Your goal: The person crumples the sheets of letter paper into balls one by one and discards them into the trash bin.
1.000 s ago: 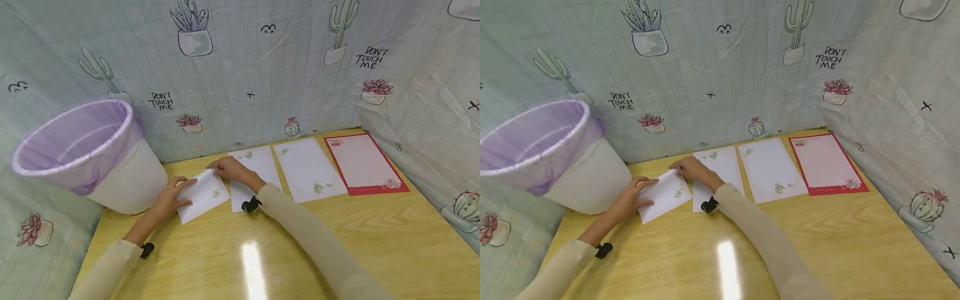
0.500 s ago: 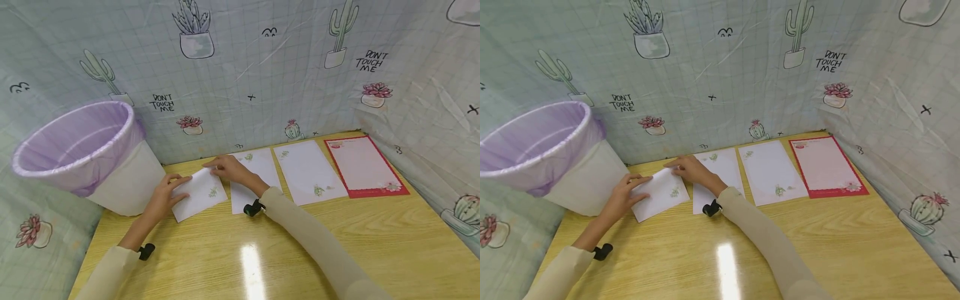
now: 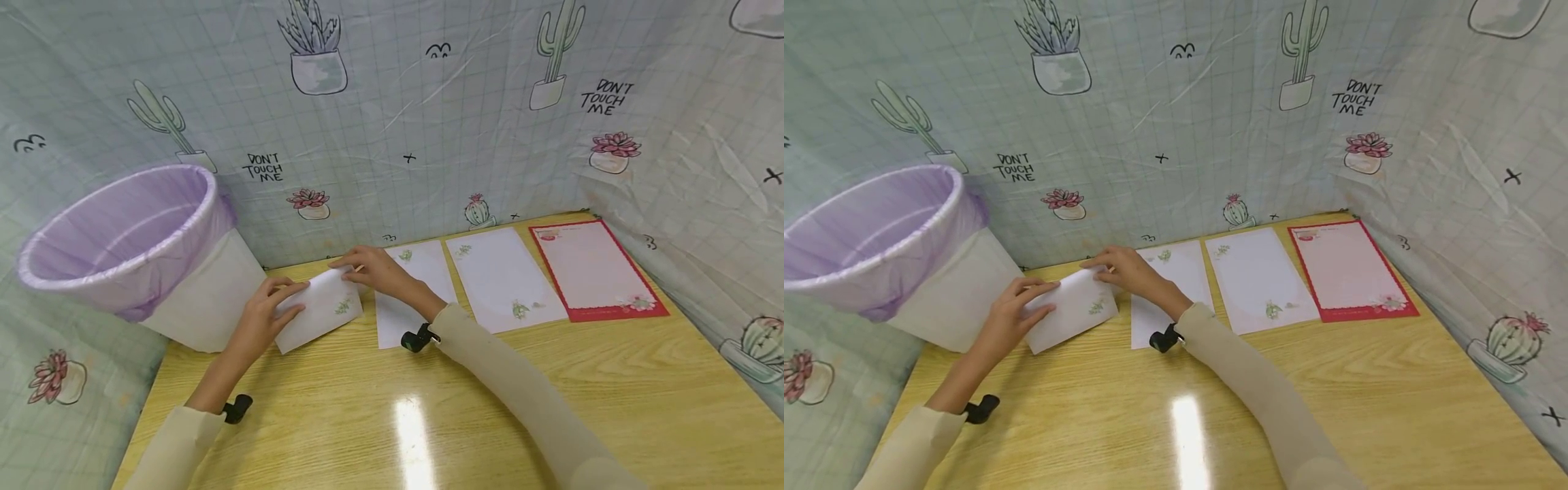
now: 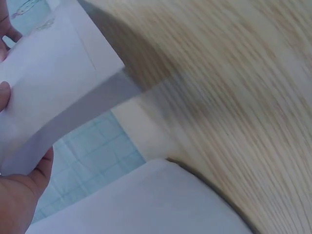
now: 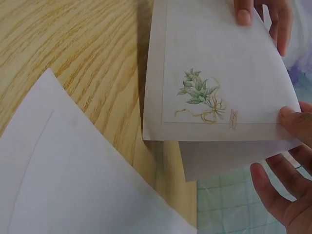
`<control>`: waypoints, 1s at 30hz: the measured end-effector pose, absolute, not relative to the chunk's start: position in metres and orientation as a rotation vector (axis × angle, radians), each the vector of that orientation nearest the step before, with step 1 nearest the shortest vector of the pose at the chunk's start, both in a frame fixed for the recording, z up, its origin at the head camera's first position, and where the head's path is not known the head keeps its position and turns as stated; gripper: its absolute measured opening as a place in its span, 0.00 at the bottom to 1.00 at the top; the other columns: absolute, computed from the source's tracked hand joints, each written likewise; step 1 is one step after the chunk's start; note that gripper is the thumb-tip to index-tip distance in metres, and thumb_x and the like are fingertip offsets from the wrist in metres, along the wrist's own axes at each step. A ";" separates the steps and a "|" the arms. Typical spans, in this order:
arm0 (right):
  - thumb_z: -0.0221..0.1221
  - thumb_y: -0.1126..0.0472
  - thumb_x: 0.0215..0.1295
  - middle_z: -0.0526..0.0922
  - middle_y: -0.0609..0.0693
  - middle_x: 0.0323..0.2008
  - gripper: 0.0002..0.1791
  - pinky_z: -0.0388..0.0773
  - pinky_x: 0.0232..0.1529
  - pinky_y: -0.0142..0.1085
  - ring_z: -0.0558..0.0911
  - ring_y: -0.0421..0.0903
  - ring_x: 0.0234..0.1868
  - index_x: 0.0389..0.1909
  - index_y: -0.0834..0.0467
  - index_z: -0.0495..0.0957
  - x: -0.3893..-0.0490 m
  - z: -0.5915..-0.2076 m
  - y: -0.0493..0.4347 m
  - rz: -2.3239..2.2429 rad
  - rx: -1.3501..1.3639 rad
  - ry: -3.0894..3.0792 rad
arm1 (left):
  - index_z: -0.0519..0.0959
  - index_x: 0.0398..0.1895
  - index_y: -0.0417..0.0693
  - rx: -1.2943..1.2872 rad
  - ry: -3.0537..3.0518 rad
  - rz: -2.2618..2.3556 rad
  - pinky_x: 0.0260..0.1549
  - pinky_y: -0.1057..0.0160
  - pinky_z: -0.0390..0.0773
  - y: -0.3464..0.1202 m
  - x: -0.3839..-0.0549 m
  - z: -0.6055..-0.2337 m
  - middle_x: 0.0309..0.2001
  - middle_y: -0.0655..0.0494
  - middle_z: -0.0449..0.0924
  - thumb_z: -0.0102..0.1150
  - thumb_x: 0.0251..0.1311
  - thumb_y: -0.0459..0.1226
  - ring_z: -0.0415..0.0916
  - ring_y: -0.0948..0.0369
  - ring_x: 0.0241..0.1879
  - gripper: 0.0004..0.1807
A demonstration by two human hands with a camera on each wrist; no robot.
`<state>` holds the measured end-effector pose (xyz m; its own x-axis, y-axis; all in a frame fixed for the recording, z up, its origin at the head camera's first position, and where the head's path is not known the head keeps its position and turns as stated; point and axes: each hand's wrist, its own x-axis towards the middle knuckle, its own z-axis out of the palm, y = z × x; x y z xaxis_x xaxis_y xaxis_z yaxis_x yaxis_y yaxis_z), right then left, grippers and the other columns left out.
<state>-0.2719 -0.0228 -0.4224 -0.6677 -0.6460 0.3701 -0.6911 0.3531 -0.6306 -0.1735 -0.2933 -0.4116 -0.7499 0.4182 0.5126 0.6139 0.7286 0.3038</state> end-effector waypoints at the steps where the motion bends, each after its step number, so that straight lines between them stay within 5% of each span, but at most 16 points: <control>1: 0.65 0.59 0.69 0.84 0.49 0.53 0.20 0.78 0.39 0.28 0.82 0.42 0.45 0.61 0.50 0.83 -0.270 -0.420 -0.022 1.231 1.257 -2.533 | 0.84 0.58 0.48 -0.794 -2.503 -0.655 0.41 0.60 0.78 -0.293 -0.173 -0.410 0.51 0.44 0.76 0.74 0.54 0.27 0.76 0.52 0.49 0.26; 11: 0.64 0.61 0.70 0.85 0.49 0.51 0.18 0.78 0.40 0.29 0.82 0.41 0.45 0.59 0.52 0.84 -0.256 -0.399 -0.013 1.254 1.323 -2.439 | 0.88 0.51 0.46 -0.772 -2.390 -0.788 0.48 0.78 0.70 -0.283 -0.167 -0.394 0.52 0.44 0.77 0.72 0.54 0.23 0.77 0.52 0.47 0.21; 19: 0.65 0.63 0.68 0.87 0.50 0.51 0.16 0.80 0.41 0.32 0.84 0.45 0.47 0.56 0.53 0.86 -0.247 -0.378 -0.004 1.182 1.263 -2.399 | 0.88 0.49 0.45 -0.684 -2.340 -0.812 0.42 0.80 0.72 -0.261 -0.165 -0.381 0.52 0.43 0.77 0.72 0.55 0.25 0.79 0.52 0.39 0.18; 30: 0.67 0.64 0.66 0.88 0.50 0.47 0.15 0.82 0.42 0.32 0.85 0.45 0.45 0.52 0.52 0.88 -0.237 -0.367 0.011 1.193 1.168 -2.386 | 0.90 0.45 0.45 -0.650 -2.293 -0.842 0.40 0.75 0.73 -0.239 -0.166 -0.372 0.45 0.47 0.82 0.72 0.55 0.25 0.80 0.51 0.44 0.15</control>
<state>-0.2369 0.0109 -0.3675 -0.6560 -0.5556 0.5110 -0.7421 0.3512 -0.5709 -0.1661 -0.2392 -0.3725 -0.6973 0.2324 0.6781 0.6159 0.6783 0.4008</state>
